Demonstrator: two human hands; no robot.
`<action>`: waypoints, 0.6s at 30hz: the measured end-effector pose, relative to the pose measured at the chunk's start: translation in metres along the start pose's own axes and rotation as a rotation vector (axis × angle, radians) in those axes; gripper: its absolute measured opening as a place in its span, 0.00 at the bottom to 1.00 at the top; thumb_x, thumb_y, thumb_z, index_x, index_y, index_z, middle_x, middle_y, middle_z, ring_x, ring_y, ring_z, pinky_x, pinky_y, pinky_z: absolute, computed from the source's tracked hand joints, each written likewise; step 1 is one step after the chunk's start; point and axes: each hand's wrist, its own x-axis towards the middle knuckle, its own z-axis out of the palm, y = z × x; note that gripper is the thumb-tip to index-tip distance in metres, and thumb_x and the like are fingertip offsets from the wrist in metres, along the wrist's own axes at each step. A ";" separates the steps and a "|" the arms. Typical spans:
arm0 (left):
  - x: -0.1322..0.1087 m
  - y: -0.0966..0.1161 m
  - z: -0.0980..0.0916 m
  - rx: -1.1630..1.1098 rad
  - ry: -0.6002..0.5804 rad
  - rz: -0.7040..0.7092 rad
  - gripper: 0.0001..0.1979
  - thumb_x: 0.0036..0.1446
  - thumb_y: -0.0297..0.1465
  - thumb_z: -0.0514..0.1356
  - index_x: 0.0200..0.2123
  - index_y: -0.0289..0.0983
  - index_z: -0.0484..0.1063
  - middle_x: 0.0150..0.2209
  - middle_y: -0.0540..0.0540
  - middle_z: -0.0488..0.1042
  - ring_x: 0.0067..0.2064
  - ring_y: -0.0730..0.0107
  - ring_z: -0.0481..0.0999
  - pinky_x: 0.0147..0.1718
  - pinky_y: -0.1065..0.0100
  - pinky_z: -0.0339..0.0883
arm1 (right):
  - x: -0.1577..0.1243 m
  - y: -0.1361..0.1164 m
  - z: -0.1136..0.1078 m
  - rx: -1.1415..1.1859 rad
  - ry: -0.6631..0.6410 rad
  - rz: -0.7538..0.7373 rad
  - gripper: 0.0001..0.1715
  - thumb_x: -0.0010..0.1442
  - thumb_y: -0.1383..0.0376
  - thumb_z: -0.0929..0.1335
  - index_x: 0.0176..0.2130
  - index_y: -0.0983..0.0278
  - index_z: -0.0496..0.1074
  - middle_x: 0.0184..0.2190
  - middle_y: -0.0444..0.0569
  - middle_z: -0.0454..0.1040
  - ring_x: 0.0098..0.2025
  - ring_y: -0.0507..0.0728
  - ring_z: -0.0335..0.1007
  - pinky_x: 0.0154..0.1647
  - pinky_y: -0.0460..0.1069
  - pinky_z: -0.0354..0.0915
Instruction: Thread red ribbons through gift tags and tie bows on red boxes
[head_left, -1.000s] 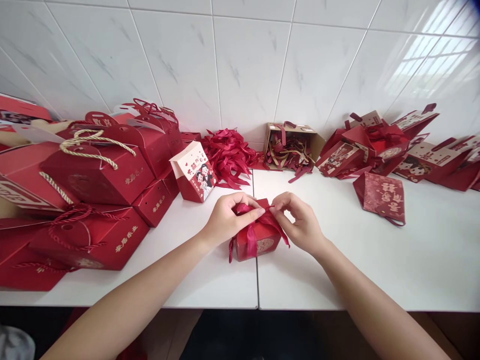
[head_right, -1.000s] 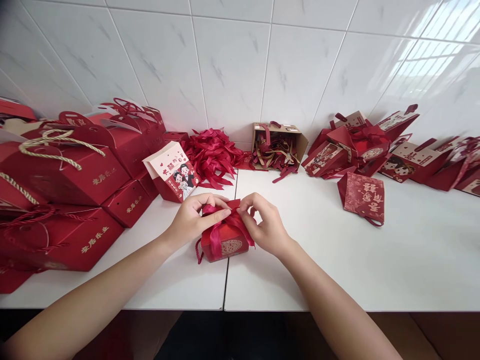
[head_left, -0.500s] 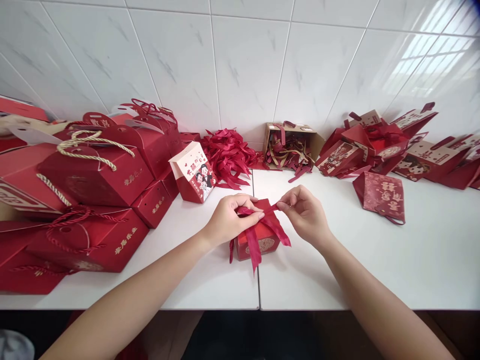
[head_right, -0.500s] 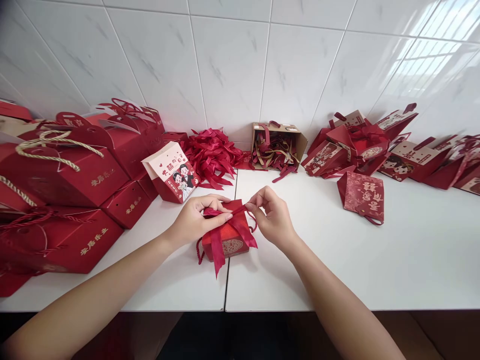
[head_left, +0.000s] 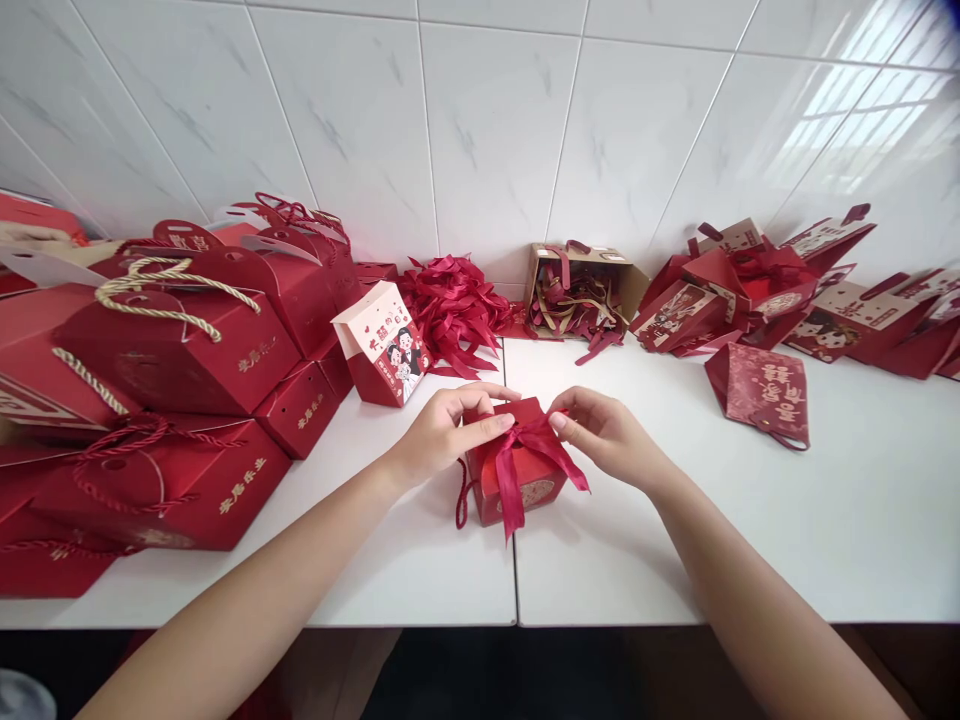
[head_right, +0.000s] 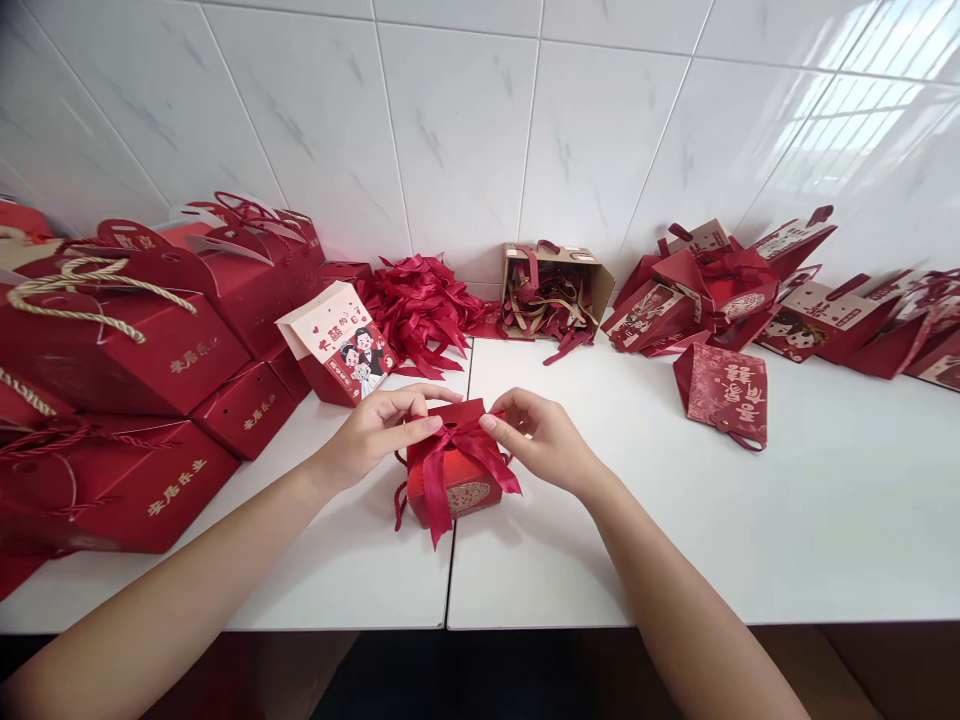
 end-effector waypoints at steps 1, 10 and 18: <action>0.000 0.000 0.000 0.015 0.003 0.010 0.19 0.57 0.37 0.61 0.19 0.35 0.61 0.50 0.42 0.76 0.36 0.68 0.76 0.36 0.65 0.68 | 0.000 0.000 0.002 -0.022 -0.019 0.008 0.20 0.61 0.49 0.68 0.33 0.63 0.67 0.28 0.46 0.69 0.28 0.52 0.64 0.29 0.49 0.62; -0.002 0.001 -0.008 0.278 0.030 0.160 0.18 0.56 0.33 0.61 0.19 0.38 0.58 0.43 0.43 0.78 0.49 0.60 0.74 0.50 0.62 0.63 | 0.001 -0.003 0.002 -0.045 -0.053 -0.121 0.21 0.63 0.53 0.66 0.26 0.64 0.68 0.29 0.46 0.65 0.30 0.52 0.61 0.33 0.49 0.60; -0.002 0.003 -0.006 0.311 0.102 0.176 0.17 0.55 0.35 0.62 0.20 0.39 0.59 0.41 0.44 0.78 0.49 0.59 0.74 0.49 0.61 0.64 | 0.000 -0.003 0.004 -0.022 -0.042 -0.129 0.20 0.64 0.54 0.65 0.26 0.64 0.67 0.29 0.46 0.63 0.30 0.52 0.60 0.32 0.50 0.58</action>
